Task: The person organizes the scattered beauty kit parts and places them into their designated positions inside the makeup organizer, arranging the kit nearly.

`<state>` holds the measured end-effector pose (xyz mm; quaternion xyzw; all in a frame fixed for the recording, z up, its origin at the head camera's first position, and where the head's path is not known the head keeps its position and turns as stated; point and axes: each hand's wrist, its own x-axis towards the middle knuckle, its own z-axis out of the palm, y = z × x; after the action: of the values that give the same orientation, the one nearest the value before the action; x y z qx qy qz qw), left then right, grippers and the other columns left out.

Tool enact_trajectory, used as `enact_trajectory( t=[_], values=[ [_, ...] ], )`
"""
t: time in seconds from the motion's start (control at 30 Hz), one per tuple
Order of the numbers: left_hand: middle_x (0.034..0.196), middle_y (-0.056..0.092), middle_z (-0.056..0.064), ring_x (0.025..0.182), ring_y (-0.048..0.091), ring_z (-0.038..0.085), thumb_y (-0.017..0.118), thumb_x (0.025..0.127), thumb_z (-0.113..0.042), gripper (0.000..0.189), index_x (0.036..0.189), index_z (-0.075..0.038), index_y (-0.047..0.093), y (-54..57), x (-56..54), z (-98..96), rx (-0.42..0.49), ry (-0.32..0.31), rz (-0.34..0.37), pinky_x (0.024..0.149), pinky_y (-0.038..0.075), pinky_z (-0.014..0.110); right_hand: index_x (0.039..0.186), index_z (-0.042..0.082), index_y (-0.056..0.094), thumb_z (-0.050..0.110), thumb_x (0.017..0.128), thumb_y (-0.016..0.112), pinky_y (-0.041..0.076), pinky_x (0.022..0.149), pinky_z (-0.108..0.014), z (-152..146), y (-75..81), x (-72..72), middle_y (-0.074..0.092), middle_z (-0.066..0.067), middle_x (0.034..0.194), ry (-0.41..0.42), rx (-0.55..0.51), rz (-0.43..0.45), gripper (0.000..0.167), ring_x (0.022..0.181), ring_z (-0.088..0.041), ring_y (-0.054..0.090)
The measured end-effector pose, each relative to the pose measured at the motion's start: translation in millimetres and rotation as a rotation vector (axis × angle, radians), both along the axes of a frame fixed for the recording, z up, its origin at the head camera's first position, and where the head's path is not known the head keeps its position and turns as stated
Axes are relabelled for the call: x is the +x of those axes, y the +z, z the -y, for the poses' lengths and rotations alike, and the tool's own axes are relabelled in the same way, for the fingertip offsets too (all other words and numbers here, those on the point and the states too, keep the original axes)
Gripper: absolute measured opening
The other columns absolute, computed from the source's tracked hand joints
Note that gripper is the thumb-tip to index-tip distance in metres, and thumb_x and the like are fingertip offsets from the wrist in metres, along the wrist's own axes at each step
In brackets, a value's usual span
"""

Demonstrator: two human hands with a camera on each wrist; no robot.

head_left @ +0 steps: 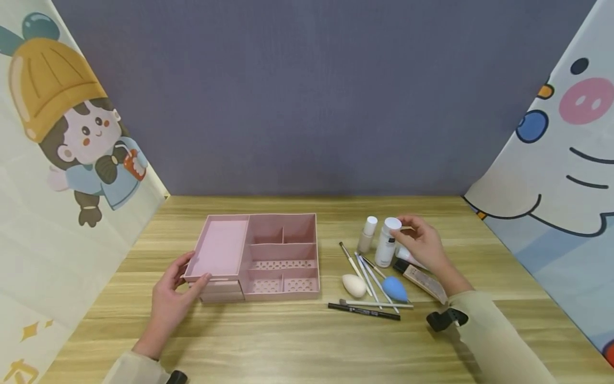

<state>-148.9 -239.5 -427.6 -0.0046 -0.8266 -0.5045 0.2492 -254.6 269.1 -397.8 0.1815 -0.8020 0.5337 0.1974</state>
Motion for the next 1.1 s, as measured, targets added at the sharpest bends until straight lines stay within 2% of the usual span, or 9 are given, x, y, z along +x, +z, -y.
enact_trajectory(
  t=[0.27,0.43,0.53,0.7,0.8,0.9,1.1],
  values=[
    [0.124,0.063,0.026,0.099,0.052,-0.014,0.08,0.082,-0.002,0.06,0.137,0.0,0.055,-0.2,-0.5,0.3,0.001,-0.003,0.0,0.085,0.04,0.003,0.11,-0.013,0.062,-0.012,0.084,0.071,0.051,0.073,-0.01,7.5,10.6,-0.2,0.064,0.01,0.094,-0.036,0.018,-0.053,0.027,0.087,0.002,0.06],
    [0.124,0.064,0.026,0.098,0.053,-0.014,0.08,0.082,0.0,0.06,0.137,0.0,0.056,-0.3,-0.8,0.5,0.01,-0.008,-0.009,0.084,0.041,0.003,0.11,-0.013,0.062,-0.012,0.084,0.072,0.051,0.073,-0.011,14.1,21.2,0.6,0.064,0.01,0.095,-0.033,0.005,-0.045,0.028,0.088,0.003,0.06],
    [0.123,0.064,0.025,0.097,0.054,-0.013,0.08,0.081,0.001,0.06,0.136,0.001,0.056,-0.5,-1.1,0.5,0.019,-0.005,-0.015,0.084,0.041,0.003,0.111,-0.012,0.062,-0.009,0.085,0.072,0.051,0.073,-0.011,17.9,27.0,1.5,0.066,0.003,0.096,-0.043,0.016,-0.032,0.028,0.088,0.003,0.059],
    [0.122,0.065,0.024,0.097,0.054,-0.014,0.08,0.081,0.001,0.06,0.135,0.0,0.057,0.1,-0.8,0.2,0.024,0.006,-0.006,0.083,0.041,0.004,0.113,-0.011,0.062,-0.005,0.087,0.072,0.05,0.073,-0.01,22.7,34.4,2.0,0.067,-0.018,0.101,-0.075,0.058,0.003,0.029,0.085,0.003,0.059],
    [0.123,0.065,0.024,0.097,0.053,-0.014,0.08,0.081,0.0,0.059,0.136,0.0,0.057,0.6,-0.7,0.2,0.022,0.008,0.0,0.083,0.041,0.003,0.114,-0.01,0.062,-0.003,0.088,0.072,0.05,0.072,-0.01,25.8,38.0,1.2,0.067,-0.024,0.105,-0.091,0.061,0.017,0.03,0.083,0.004,0.06],
    [0.123,0.064,0.024,0.097,0.053,-0.014,0.08,0.081,0.0,0.059,0.136,0.0,0.057,0.4,-1.2,0.5,0.02,0.007,-0.002,0.083,0.041,0.003,0.113,-0.011,0.062,-0.003,0.087,0.073,0.051,0.072,-0.011,30.5,43.0,1.2,0.067,-0.023,0.104,-0.091,0.031,0.005,0.029,0.083,0.004,0.06],
    [0.121,0.065,0.025,0.094,0.055,-0.013,0.08,0.08,0.002,0.059,0.135,0.001,0.057,-2.5,-3.7,1.7,0.026,0.003,-0.016,0.082,0.043,0.003,0.111,-0.011,0.063,-0.003,0.087,0.074,0.051,0.073,-0.011,40.9,52.6,1.3,0.068,-0.012,0.099,-0.083,-0.012,-0.027,0.028,0.085,0.004,0.06]
  ],
)
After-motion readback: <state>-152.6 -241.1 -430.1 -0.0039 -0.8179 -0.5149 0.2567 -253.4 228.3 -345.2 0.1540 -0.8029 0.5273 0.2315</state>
